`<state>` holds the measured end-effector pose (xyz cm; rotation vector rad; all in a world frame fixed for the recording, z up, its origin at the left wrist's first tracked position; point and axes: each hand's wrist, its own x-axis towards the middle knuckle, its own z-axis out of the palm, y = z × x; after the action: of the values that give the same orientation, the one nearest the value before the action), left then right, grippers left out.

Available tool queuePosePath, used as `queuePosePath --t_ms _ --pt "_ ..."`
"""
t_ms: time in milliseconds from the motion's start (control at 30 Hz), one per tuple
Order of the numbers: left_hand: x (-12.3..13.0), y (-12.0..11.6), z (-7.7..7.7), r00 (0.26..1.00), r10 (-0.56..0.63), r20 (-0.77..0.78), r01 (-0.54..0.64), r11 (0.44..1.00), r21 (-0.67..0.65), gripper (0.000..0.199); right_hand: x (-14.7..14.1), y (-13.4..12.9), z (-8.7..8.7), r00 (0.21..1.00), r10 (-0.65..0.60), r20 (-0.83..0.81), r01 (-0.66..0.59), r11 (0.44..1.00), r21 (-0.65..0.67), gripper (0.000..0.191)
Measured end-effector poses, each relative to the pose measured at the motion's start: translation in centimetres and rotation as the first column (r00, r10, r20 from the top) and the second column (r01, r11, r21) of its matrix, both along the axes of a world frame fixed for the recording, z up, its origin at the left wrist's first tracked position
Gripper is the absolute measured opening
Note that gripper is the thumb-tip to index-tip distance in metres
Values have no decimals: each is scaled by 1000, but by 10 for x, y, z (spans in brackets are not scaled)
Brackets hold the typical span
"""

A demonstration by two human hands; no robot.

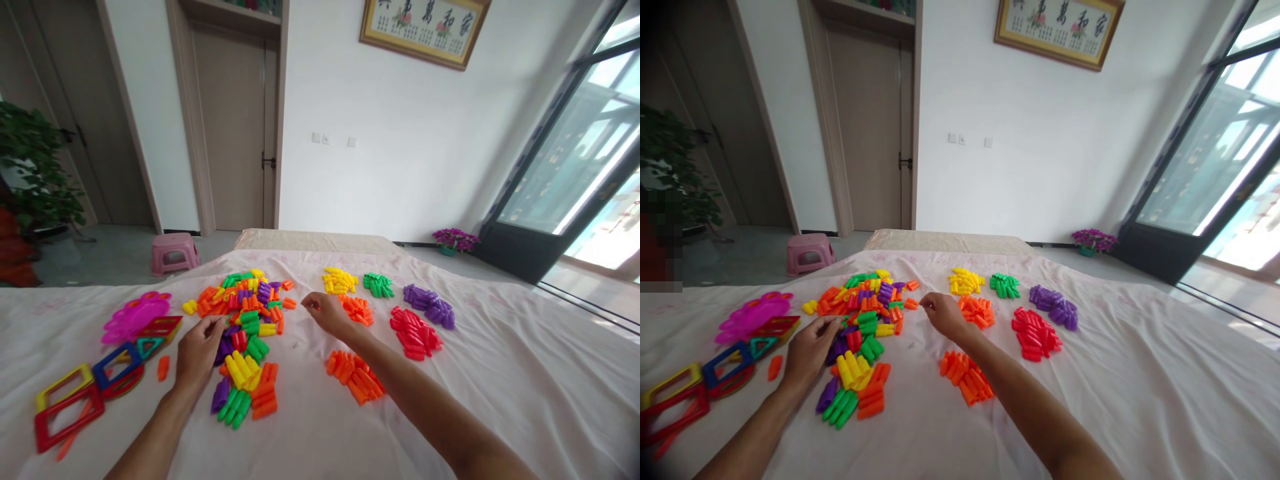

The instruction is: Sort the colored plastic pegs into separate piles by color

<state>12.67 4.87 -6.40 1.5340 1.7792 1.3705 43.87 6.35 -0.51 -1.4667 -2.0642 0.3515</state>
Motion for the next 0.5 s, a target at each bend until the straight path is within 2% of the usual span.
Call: queuePosePath --t_ms 100,233,333,500 --pt "0 1 -1 1000 -5 10 5 1000 9 41 -22 27 -5 982 1 188 3 1000 -25 37" --pt "0 1 -3 1000 3 15 -3 1000 20 41 -42 51 -14 906 7 423 31 996 -83 41" --pt "0 1 -3 1000 4 17 -4 1000 14 42 -49 56 -20 887 14 462 44 992 -116 35" --pt "0 1 -3 1000 0 22 -1 1000 16 40 -45 52 -22 913 21 407 23 994 -102 31"
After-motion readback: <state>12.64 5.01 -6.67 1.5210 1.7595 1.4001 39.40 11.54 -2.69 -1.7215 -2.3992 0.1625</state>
